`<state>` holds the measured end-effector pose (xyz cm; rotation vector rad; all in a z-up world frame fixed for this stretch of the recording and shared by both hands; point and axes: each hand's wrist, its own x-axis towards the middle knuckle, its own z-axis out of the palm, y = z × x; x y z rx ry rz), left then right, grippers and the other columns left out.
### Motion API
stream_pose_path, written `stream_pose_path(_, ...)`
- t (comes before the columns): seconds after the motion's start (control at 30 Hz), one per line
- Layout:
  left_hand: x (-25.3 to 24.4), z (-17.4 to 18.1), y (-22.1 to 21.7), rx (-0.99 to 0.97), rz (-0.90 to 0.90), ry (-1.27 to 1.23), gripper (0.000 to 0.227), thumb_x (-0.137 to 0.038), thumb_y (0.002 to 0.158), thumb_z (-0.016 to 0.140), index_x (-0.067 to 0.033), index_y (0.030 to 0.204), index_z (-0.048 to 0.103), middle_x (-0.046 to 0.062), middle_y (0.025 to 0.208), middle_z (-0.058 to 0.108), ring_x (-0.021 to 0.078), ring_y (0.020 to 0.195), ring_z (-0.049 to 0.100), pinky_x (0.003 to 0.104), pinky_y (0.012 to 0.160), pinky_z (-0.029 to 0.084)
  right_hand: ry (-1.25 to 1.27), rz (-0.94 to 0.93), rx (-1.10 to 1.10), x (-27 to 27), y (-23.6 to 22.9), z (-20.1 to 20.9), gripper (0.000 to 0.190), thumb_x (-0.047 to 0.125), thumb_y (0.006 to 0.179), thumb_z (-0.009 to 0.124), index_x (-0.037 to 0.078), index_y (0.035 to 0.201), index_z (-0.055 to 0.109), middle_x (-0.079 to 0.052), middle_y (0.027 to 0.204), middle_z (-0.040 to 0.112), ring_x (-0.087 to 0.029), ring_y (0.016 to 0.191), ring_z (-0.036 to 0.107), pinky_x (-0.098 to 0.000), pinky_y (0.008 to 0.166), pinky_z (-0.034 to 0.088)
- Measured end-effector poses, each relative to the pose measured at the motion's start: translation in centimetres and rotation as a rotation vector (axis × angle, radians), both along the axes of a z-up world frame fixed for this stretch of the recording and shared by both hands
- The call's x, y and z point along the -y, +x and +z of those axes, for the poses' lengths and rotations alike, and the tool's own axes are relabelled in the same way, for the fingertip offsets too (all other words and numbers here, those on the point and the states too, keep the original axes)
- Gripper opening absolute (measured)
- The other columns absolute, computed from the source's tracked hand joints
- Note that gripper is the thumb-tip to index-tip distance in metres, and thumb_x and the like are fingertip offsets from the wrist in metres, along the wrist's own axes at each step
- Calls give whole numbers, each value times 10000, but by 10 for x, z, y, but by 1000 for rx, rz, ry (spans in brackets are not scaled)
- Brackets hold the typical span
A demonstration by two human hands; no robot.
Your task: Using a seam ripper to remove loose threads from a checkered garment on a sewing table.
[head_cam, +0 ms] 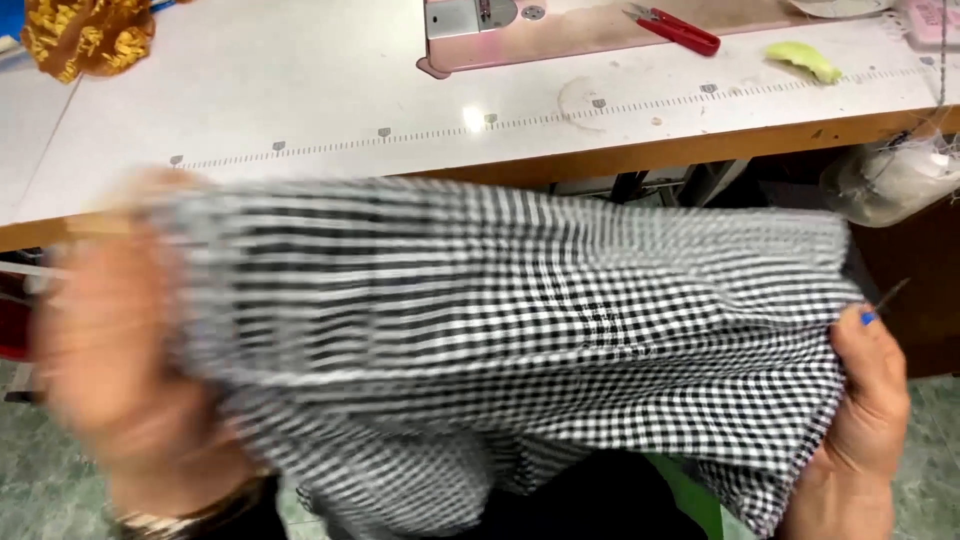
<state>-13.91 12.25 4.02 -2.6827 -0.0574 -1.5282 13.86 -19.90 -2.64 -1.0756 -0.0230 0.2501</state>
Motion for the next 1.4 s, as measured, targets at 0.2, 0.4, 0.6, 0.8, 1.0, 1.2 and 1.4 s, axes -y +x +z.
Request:
stream_pose_path(0.2,1,24,21,255,-212,-998,181,-252,1154,384,-112,1083,476,-26,994,449,58,931,449,213,853,416,-235,43,263,-5,10,-20,379,229,940,555,77,1287,569,37,1173,625,-46,1036,613,-170,947,499)
stream_pose_path(0.4,-12,-45,40,-290,138,-1485,118,-152,908,655,-114,897,544,30,834,627,158,723,601,290,635,478,-98,173,45,-16,-8,-47,134,130,921,597,42,1020,614,-41,973,654,-99,855,602,-212,793,489)
stream_pose_path(0.6,1,-31,41,-538,476,-1072,355,-384,868,691,-125,1064,547,-1,655,485,118,414,273,324,441,250,-117,184,10,-18,-17,-33,92,137,932,597,54,967,618,-41,962,649,-120,863,610,-238,784,509)
stream_pose_path(0.8,43,-4,56,-273,150,-356,157,-59,940,674,2,1071,615,159,1046,623,310,974,549,414,862,401,-107,164,-27,-18,-19,-30,117,133,918,601,53,1000,624,-51,985,662,-132,880,627,-241,807,526)
stream_pose_path(1.0,91,-24,70,-342,-239,-223,204,-128,885,716,-73,1023,575,112,969,606,275,846,573,411,720,441,-92,159,-21,-14,-15,-37,124,119,933,578,43,1023,618,-75,1027,668,-149,902,634,-255,821,531)
stream_pose_path(1.2,96,-46,60,-368,-195,-202,254,-146,881,727,-94,1100,610,110,1078,598,272,970,583,465,895,466,-110,157,-4,-11,-13,-49,50,135,942,603,93,916,610,-23,943,655,-106,842,619,-224,779,519)
stream_pose_path(1.4,99,-52,53,-316,-215,-230,236,-90,902,697,-76,1120,607,125,1084,621,271,941,594,458,852,474,-153,152,-17,-10,-12,-57,107,139,940,601,69,1016,629,-35,995,667,-113,887,628,-210,821,516)
